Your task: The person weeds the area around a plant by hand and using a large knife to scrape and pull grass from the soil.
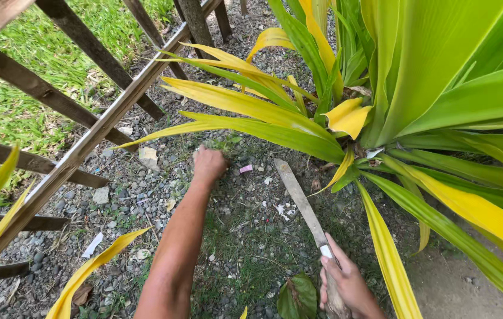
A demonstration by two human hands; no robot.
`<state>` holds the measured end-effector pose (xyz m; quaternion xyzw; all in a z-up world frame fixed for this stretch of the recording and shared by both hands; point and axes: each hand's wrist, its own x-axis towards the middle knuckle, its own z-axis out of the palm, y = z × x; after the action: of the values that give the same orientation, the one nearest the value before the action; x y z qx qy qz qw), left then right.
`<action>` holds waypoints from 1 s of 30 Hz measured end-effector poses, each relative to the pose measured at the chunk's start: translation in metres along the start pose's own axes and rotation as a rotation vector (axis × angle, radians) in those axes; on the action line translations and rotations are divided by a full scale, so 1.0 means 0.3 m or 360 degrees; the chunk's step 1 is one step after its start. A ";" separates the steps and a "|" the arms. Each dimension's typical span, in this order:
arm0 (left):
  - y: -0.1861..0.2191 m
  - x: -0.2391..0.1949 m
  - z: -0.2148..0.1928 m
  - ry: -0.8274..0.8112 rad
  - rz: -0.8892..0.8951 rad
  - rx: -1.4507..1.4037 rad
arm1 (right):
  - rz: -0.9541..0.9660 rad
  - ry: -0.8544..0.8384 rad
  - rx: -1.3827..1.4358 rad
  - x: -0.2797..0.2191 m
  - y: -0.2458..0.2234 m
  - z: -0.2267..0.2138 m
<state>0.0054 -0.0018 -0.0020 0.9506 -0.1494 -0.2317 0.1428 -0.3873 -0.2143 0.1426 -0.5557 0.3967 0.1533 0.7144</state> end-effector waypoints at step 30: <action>0.231 0.262 0.139 -0.0397 0.0984 0.0347 | 0.0011 0.0301 0.0013 0.240 -0.134 0.051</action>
<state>0.0369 -0.1011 -0.0451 0.8345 -0.4703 -0.2744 0.0845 -0.3086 -0.2299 0.1176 -0.5633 0.4649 0.1009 0.6756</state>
